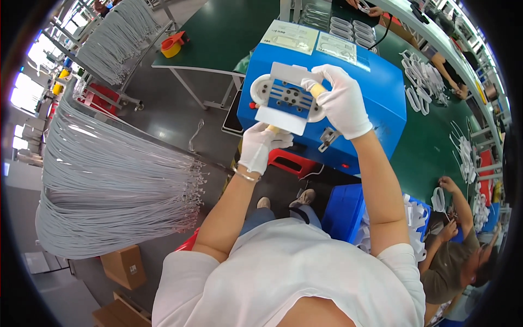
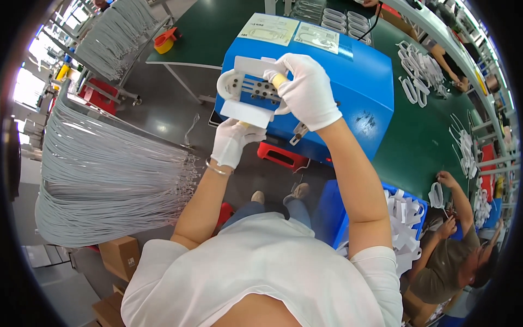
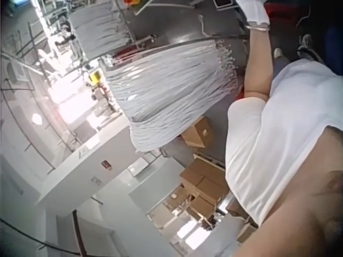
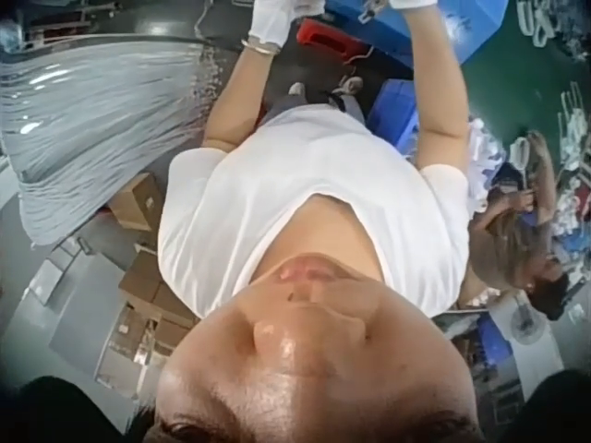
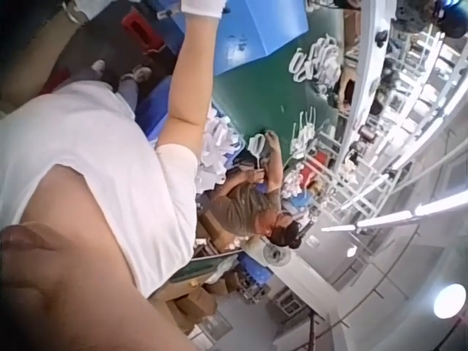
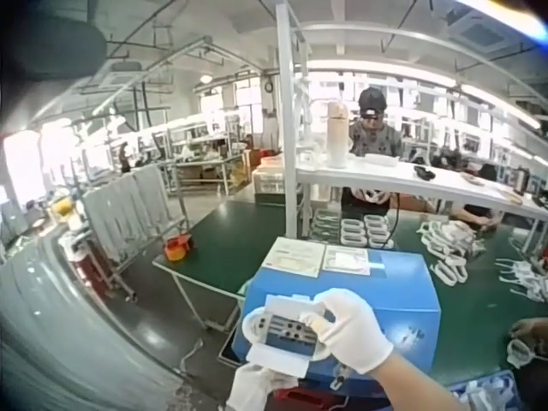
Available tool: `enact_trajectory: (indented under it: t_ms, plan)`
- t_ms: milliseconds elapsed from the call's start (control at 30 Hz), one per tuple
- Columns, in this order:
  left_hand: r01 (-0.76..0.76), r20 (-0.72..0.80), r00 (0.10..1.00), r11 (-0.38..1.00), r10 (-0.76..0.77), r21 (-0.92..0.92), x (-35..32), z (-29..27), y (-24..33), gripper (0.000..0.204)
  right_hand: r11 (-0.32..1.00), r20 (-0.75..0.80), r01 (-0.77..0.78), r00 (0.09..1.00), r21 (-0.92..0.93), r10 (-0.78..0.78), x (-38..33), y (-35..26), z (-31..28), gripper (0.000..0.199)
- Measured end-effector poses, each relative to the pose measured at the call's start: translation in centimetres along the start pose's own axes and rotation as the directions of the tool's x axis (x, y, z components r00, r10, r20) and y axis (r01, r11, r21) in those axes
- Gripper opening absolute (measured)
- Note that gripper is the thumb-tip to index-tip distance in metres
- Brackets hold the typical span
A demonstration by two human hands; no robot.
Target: Feeding individual wires into a machine for processing and collecting them in a bin.
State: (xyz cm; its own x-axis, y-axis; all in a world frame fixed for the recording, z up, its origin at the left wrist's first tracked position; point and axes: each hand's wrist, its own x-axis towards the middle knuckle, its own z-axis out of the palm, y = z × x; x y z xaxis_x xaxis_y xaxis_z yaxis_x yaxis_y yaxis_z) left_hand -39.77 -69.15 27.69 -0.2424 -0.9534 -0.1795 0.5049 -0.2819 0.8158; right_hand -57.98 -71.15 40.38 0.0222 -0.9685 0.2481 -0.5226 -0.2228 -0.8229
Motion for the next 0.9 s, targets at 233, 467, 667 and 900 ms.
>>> enact_trajectory:
  t_ms: [233,467,667,900]
  plan:
    - [0.112,0.136,0.978,0.951,-0.156,0.288,-0.2,-1.8,3.1,0.028,0.885,-0.135,0.32,0.914,-0.339,-0.382,-1.7,-0.5,0.1,0.025]
    - [-0.33,-0.401,0.044,0.392,0.915,0.859,-3.8,-16.8,17.5,0.048,0.992,-0.402,-0.098,0.914,-0.074,0.06,-11.5,-1.3,-0.2,0.025]
    - [0.254,-0.293,0.069,0.267,0.954,0.93,-3.4,-23.3,27.3,0.036,0.983,-0.276,-0.114,0.949,0.141,0.15,-14.0,-0.8,1.8,0.024]
    - [0.52,-0.117,0.515,-0.201,0.849,0.83,-9.4,-25.2,30.5,0.038,0.97,-0.211,-0.226,0.948,0.09,0.24,-15.6,-2.7,1.6,0.02]
